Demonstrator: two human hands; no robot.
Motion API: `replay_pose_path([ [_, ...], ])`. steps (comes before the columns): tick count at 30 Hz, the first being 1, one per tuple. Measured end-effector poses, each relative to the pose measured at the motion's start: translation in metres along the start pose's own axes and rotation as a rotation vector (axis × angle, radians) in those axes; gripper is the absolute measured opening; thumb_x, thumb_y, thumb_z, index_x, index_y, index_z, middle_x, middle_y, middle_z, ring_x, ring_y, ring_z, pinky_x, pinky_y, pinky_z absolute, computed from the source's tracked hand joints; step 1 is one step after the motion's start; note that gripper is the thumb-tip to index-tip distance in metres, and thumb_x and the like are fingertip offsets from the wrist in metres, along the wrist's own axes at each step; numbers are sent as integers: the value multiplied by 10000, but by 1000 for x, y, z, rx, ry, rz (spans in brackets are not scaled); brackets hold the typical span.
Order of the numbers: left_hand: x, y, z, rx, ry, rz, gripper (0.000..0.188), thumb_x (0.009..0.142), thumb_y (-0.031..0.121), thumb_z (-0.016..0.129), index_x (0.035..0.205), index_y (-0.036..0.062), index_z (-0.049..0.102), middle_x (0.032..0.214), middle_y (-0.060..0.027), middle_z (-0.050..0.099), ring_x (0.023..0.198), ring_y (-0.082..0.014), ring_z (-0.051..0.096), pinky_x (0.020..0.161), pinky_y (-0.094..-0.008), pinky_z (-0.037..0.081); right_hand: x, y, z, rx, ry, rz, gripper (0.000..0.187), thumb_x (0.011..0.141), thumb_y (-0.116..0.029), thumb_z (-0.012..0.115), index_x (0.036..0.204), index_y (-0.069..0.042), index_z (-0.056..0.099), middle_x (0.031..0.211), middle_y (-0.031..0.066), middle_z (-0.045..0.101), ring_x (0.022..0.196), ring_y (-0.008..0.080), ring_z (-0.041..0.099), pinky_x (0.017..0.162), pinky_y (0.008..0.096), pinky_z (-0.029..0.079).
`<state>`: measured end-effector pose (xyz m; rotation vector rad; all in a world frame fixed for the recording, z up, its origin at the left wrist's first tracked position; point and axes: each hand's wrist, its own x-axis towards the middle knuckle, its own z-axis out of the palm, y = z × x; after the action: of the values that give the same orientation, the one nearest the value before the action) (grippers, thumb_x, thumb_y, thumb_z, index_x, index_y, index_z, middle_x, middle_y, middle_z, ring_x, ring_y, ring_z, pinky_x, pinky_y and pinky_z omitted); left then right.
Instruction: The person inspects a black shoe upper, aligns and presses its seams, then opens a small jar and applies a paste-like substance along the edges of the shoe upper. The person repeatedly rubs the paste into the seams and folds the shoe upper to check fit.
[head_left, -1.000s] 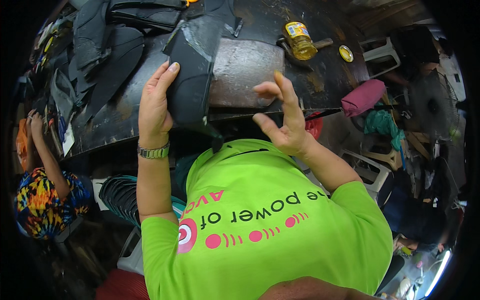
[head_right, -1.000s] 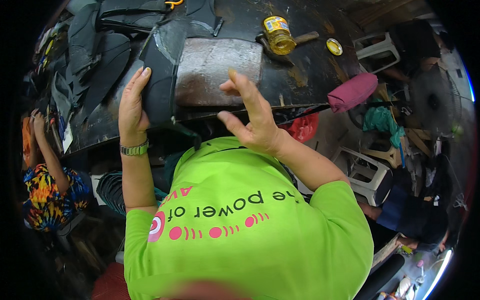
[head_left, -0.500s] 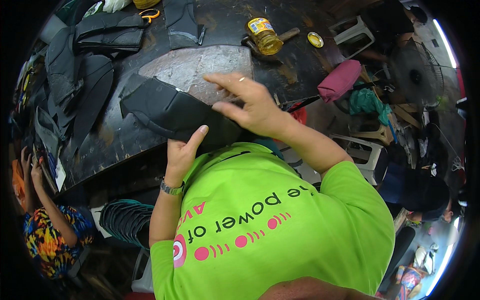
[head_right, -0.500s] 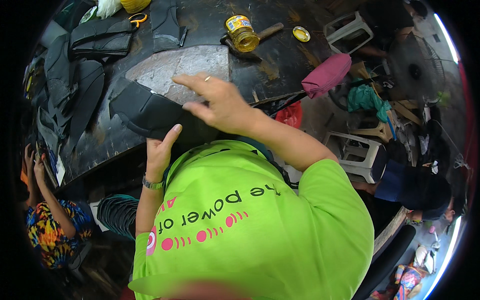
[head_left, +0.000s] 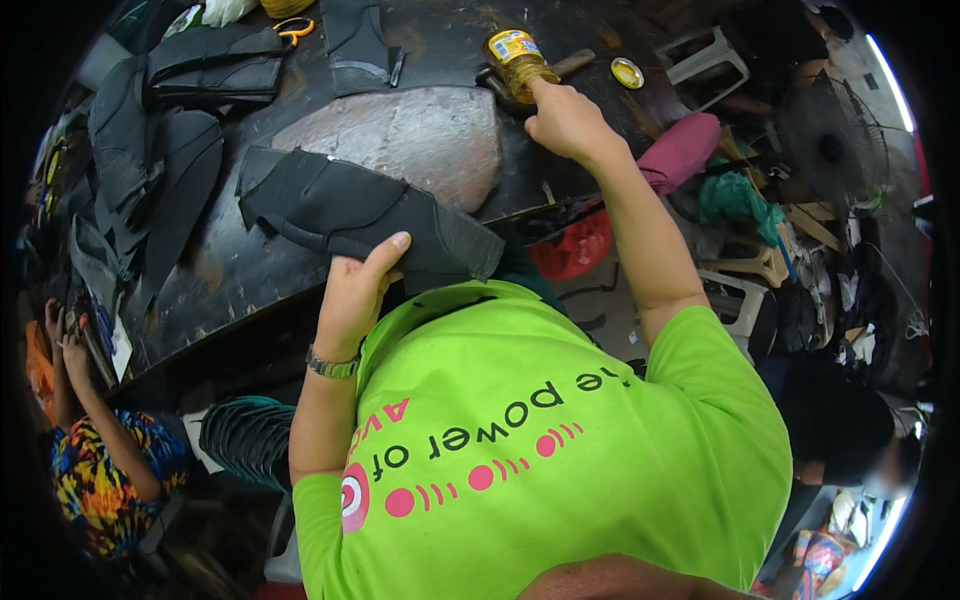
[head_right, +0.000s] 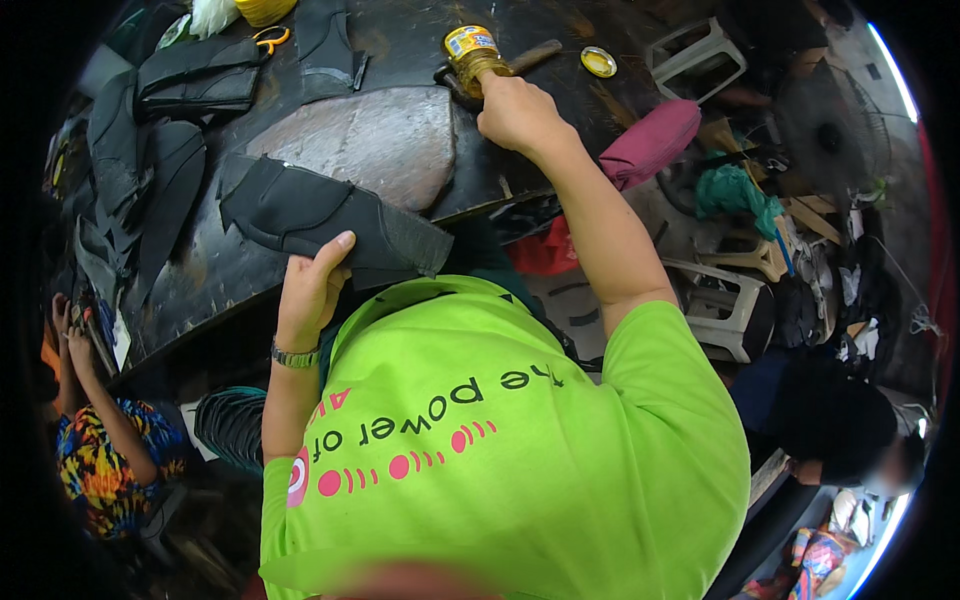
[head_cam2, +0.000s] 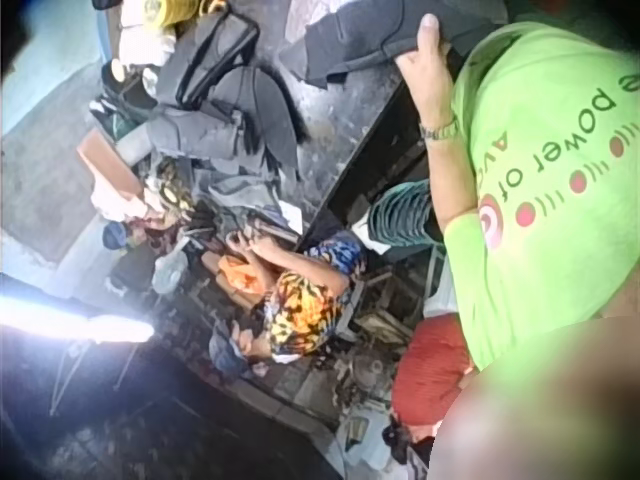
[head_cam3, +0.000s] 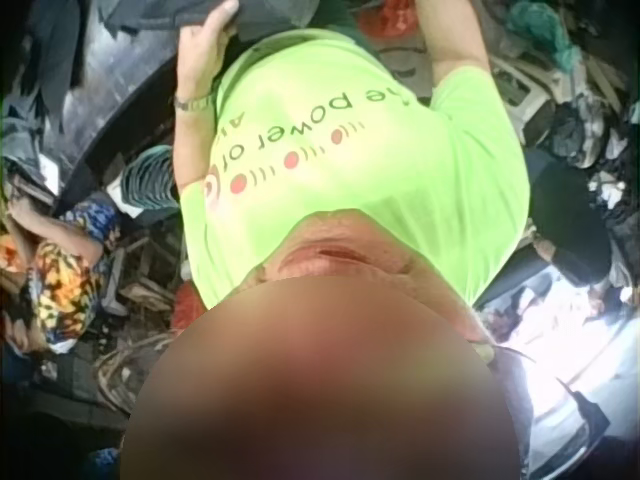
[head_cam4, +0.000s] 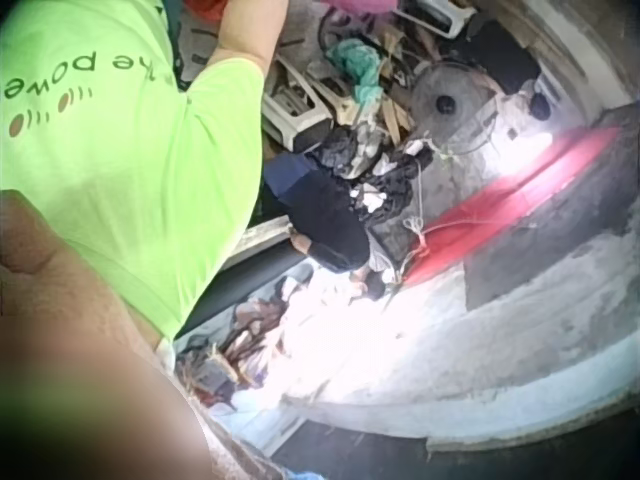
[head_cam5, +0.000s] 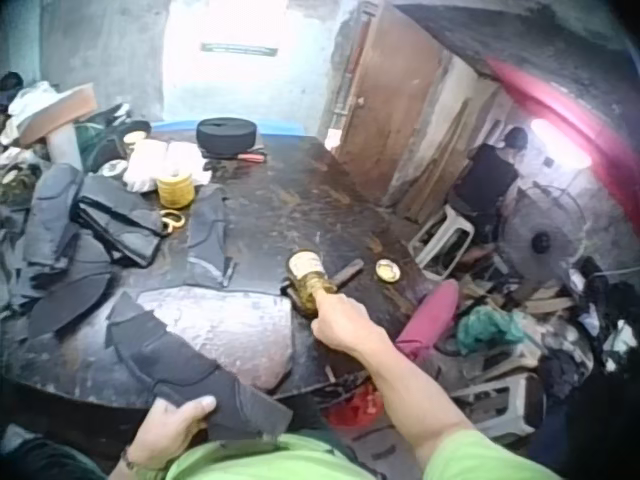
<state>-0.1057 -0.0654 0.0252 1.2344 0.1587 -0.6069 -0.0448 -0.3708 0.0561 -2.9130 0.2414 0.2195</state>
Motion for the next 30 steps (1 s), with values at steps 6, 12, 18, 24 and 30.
replay_pose_path([
  [6, 8, -19, -8, -222, -16, 49, 303, 1014, 260, 626, 785, 74, 694, 724, 25, 664, 521, -34, 476, 485, -222, 309, -6, 1, 4, -88, 45, 23, 372, 827, -124, 596, 1185, -21, 590, 1074, 278, 690, 992, 429, 679, 863, 510, 539],
  [12, 20, -18, -14, -342, -128, 73, 274, 1035, 218, 570, 1030, -24, 697, 1022, -106, 747, 820, -115, 711, 589, -200, 480, -58, -21, -21, 46, 260, -216, 327, 855, -60, 574, 1178, -64, 626, 987, 179, 659, 775, 324, 645, 710, 420, 522],
  [18, 23, -9, -1, -478, -152, 73, 290, 1041, 171, 529, 1163, -69, 636, 1160, -166, 703, 1044, -218, 704, 899, -315, 572, -100, -59, 0, 1075, 171, -481, 314, 909, 51, 558, 1179, -37, 691, 1046, 62, 569, 967, 159, 563, 868, 258, 443],
  [24, 16, -4, 5, -480, -166, 82, 290, 1041, 157, 522, 1195, -65, 628, 1185, -164, 694, 1083, -217, 688, 964, -334, 550, -98, -69, 37, 1037, 148, -529, 386, 992, 35, 484, 1356, -9, 605, 1204, 72, 547, 1111, 144, 531, 989, 236, 398],
  [30, 15, -1, 5, -481, -181, 94, 290, 1041, 155, 521, 1211, -57, 623, 1191, -153, 693, 1089, -216, 684, 972, -334, 545, -97, -74, 40, 1000, 127, -520, 386, 996, 28, 484, 1360, -12, 606, 1215, 78, 554, 1131, 159, 544, 998, 249, 406],
])
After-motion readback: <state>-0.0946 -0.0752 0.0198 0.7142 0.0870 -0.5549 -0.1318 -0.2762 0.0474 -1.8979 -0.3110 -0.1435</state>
